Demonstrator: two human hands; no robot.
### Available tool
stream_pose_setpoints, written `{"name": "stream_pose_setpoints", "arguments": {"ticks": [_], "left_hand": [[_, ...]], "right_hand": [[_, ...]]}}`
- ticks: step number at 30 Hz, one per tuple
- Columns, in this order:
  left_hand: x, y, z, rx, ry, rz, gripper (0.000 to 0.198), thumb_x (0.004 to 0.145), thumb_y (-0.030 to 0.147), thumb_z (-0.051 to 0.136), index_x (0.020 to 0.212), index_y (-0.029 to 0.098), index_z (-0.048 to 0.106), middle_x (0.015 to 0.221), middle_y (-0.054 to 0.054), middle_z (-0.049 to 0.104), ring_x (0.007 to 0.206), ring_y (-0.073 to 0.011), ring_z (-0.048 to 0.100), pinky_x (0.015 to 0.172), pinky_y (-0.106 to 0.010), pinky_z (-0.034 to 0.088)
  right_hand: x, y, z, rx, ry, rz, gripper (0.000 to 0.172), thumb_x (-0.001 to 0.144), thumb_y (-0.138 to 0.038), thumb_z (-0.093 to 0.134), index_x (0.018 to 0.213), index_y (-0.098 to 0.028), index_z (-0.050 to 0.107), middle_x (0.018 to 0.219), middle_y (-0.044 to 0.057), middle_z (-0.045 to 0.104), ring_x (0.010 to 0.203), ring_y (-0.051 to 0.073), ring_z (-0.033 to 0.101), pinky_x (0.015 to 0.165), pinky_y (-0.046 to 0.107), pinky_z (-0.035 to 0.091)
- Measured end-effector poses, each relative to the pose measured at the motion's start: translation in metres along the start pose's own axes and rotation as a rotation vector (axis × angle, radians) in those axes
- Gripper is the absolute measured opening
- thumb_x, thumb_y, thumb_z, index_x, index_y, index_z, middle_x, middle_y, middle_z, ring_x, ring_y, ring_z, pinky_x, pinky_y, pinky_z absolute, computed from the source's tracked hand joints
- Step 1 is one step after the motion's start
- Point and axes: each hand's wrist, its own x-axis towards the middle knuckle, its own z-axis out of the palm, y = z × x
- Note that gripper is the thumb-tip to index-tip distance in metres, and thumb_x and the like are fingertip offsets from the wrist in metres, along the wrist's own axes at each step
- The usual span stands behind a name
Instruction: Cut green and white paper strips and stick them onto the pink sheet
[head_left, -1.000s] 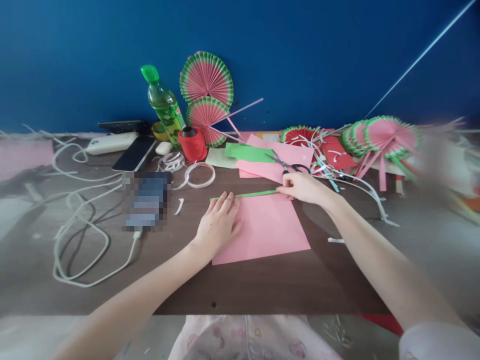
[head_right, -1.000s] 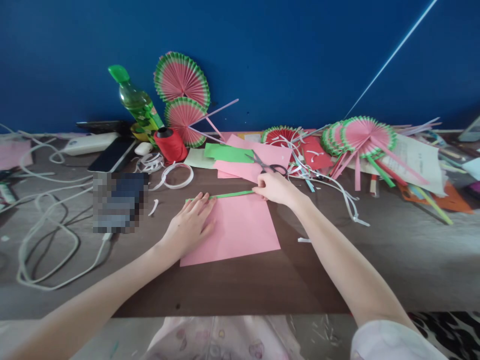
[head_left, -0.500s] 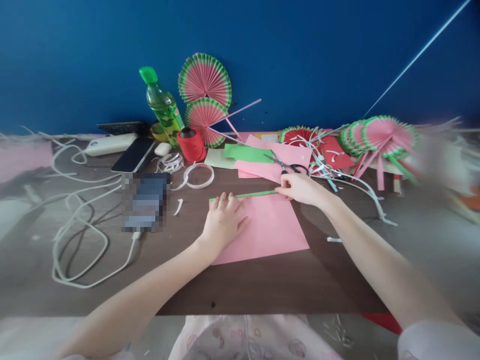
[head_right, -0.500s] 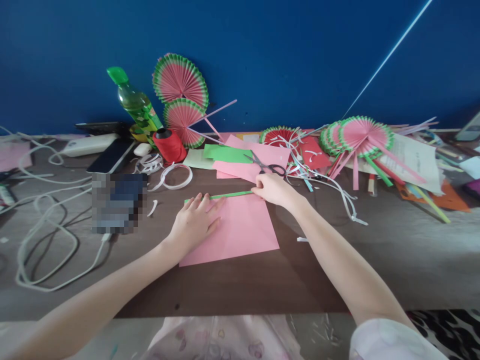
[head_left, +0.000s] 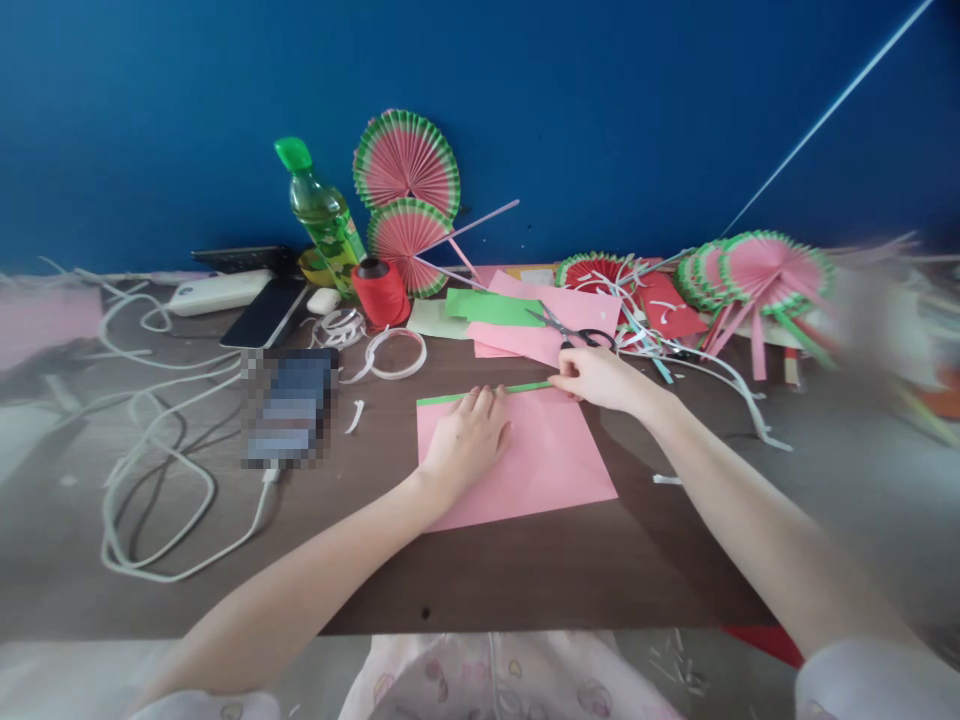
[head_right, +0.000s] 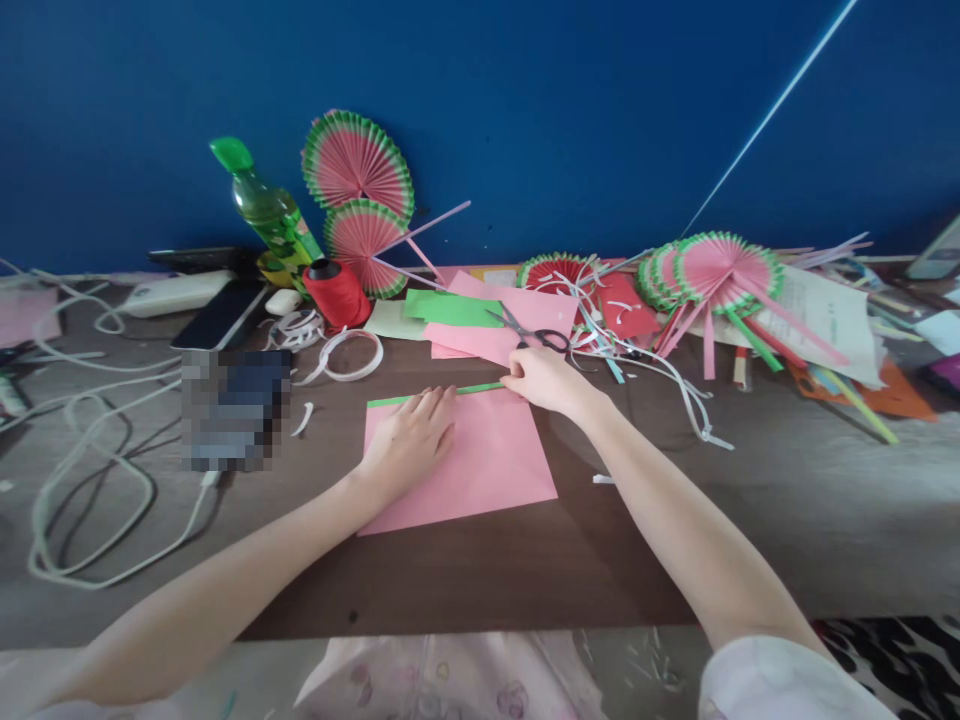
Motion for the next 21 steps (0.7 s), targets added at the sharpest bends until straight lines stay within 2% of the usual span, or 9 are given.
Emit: {"name": "stream_pose_setpoints", "arguments": {"ticks": [4,7,10,13,17,21], "left_hand": [[0.004,0.001,-0.008,0.044,-0.043,0.024,0.048,0.088,0.029,0.031,0.132,0.011,0.039,0.100,-0.012,0.058,0.093,-0.0255,0.052,0.078,-0.039,0.044],[0.007,0.002,-0.009,0.033,-0.045,0.012,0.047,0.088,0.027,0.032,0.130,0.009,0.041,0.096,-0.013,0.058,0.092,-0.0263,0.052,0.078,-0.040,0.044],[0.010,0.005,-0.001,-0.042,0.023,0.008,0.043,0.088,0.023,0.032,0.124,0.005,0.046,0.108,-0.016,0.056,0.108,-0.0275,0.049,0.090,-0.041,0.041],[0.010,0.008,0.009,-0.114,0.076,0.022,0.043,0.088,0.022,0.030,0.123,0.001,0.046,0.129,-0.019,0.047,0.126,-0.0279,0.036,0.104,-0.040,0.031],[0.009,0.009,0.018,-0.157,0.060,0.018,0.048,0.089,0.026,0.031,0.130,0.002,0.038,0.139,-0.018,0.037,0.132,-0.0293,0.028,0.107,-0.044,0.027],[0.009,0.008,0.020,-0.170,0.053,0.021,0.050,0.089,0.028,0.031,0.135,0.008,0.034,0.143,-0.014,0.034,0.133,-0.0298,0.025,0.107,-0.046,0.026]], "right_hand": [[0.000,-0.001,0.000,-0.013,0.008,-0.004,0.024,0.077,-0.026,0.052,0.058,-0.020,0.038,0.056,-0.001,0.058,0.057,0.013,0.054,0.054,0.024,0.033],[0.001,-0.001,0.000,-0.027,0.013,-0.006,0.025,0.077,-0.026,0.052,0.058,-0.020,0.038,0.056,-0.001,0.057,0.057,0.013,0.053,0.054,0.024,0.032],[0.001,-0.001,0.000,-0.037,0.021,-0.015,0.025,0.077,-0.027,0.052,0.057,-0.020,0.038,0.055,-0.001,0.057,0.056,0.012,0.052,0.054,0.024,0.032],[0.001,0.000,0.000,-0.019,0.022,-0.024,0.025,0.077,-0.026,0.052,0.058,-0.020,0.038,0.056,-0.001,0.057,0.056,0.012,0.053,0.055,0.024,0.033],[-0.001,-0.001,0.000,0.006,0.021,-0.023,0.024,0.077,-0.025,0.052,0.057,-0.020,0.039,0.055,-0.001,0.057,0.056,0.012,0.054,0.055,0.024,0.034],[-0.002,-0.003,0.000,-0.002,0.026,-0.015,0.024,0.077,-0.025,0.052,0.057,-0.020,0.039,0.056,-0.001,0.057,0.055,0.011,0.052,0.054,0.023,0.032]]}}
